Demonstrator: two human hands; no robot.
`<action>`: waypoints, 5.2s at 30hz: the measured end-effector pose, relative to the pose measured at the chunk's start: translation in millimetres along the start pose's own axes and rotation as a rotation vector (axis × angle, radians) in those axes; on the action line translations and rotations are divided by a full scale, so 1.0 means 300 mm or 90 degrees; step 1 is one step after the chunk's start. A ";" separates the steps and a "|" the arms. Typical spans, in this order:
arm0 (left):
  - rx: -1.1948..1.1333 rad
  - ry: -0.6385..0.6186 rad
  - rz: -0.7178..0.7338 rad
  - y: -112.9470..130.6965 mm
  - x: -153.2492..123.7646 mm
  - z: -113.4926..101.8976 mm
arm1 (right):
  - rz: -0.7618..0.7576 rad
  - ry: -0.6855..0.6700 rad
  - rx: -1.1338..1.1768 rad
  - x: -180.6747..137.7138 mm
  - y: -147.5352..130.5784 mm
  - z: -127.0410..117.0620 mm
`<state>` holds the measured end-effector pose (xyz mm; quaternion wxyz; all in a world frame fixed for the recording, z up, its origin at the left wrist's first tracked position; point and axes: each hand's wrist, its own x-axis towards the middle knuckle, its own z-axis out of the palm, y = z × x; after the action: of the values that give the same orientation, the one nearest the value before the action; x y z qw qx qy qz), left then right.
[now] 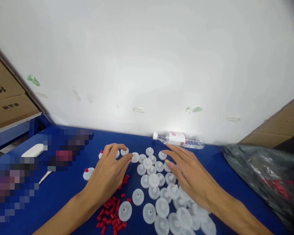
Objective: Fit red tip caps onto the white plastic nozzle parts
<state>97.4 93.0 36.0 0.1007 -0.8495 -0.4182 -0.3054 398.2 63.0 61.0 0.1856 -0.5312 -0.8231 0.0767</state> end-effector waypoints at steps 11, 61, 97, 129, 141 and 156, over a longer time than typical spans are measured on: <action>0.081 -0.072 0.019 -0.020 -0.024 0.042 | 0.025 -0.135 0.019 0.026 0.022 0.023; -0.019 -0.209 0.107 0.032 -0.007 -0.029 | -0.150 0.209 0.027 -0.003 -0.078 -0.045; -0.288 -0.067 0.098 0.135 -0.049 -0.012 | -0.287 0.201 0.128 -0.051 -0.172 0.028; 0.096 -0.163 0.045 -0.135 0.058 -0.132 | -0.235 0.289 -0.010 -0.016 -0.083 -0.102; 0.102 -0.251 0.016 -0.150 0.053 -0.099 | -0.240 0.249 -0.032 -0.011 -0.076 -0.092; 0.103 -0.309 -0.012 -0.164 0.052 -0.095 | -0.225 0.227 -0.040 -0.011 -0.052 -0.088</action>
<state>54.4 122.0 63.8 0.0623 -0.8831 -0.4612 -0.0593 396.4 51.5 89.5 0.3220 -0.3898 -0.8593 -0.0774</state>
